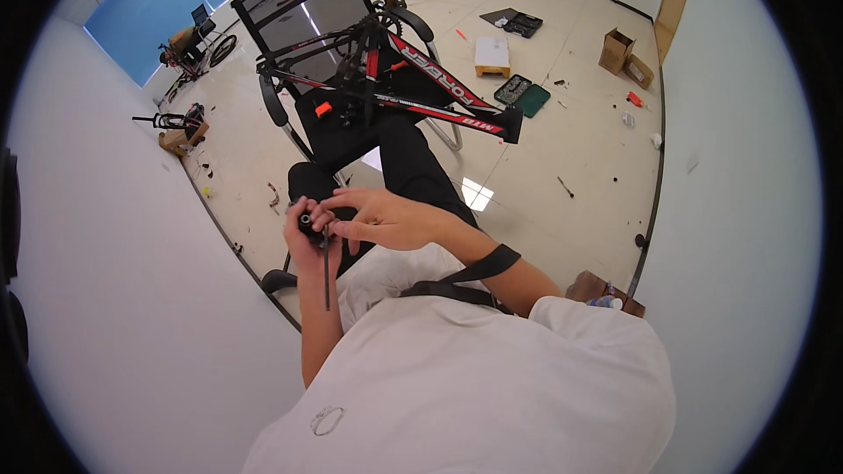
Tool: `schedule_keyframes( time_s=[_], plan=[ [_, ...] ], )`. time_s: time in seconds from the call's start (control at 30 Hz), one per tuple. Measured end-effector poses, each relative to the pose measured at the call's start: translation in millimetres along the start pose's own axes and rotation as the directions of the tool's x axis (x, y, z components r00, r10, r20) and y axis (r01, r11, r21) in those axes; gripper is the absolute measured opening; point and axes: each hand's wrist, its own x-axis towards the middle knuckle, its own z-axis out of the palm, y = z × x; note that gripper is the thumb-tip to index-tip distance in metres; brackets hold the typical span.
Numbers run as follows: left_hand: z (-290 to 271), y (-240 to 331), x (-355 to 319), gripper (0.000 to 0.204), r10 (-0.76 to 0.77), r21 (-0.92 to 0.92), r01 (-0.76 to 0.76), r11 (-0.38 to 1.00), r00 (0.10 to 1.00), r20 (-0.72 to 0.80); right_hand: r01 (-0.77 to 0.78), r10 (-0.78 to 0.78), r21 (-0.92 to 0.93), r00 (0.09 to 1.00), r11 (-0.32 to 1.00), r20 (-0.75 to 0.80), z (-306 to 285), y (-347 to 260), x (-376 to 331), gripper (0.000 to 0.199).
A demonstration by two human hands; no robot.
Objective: The person is assembling a bicycle frame, specifically working on the crankset area. They handle small components and tools, attaching parts to the frame while seated on a chair.
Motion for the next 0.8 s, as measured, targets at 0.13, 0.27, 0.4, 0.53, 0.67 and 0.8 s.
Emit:
schedule_keyframes(
  time_s=[0.13,0.27,0.4,0.53,0.67,0.8],
  plan=[
    [14,3,-5,0.019,0.238,0.219,-0.225,0.949,0.971,-0.032,-0.194,0.193,-0.025,0.980,0.981,-0.039,6,17,-3,0.040],
    [32,-11,-15,0.022,0.412,0.407,-0.372,0.834,0.911,-0.012,-0.317,0.312,0.220,0.948,0.923,0.058,13,15,-2,0.036],
    [26,-14,-14,0.025,0.390,0.300,-0.382,0.874,0.920,0.035,-0.304,0.288,0.164,0.951,0.939,0.115,7,17,-2,0.031],
    [29,-7,-14,0.030,0.260,0.151,-0.253,0.955,0.965,-0.028,-0.351,0.356,0.225,0.934,0.909,0.019,2,19,-2,0.030],
    [35,-3,-18,0.036,0.204,0.115,-0.193,0.974,0.975,-0.087,-0.448,0.457,0.150,0.889,0.881,-0.027,-7,35,-5,0.022],
    [24,3,-13,0.038,0.184,0.105,-0.179,0.978,0.982,-0.038,-0.438,0.443,0.082,0.894,0.895,-0.066,-14,36,-6,0.028]
  ],
)
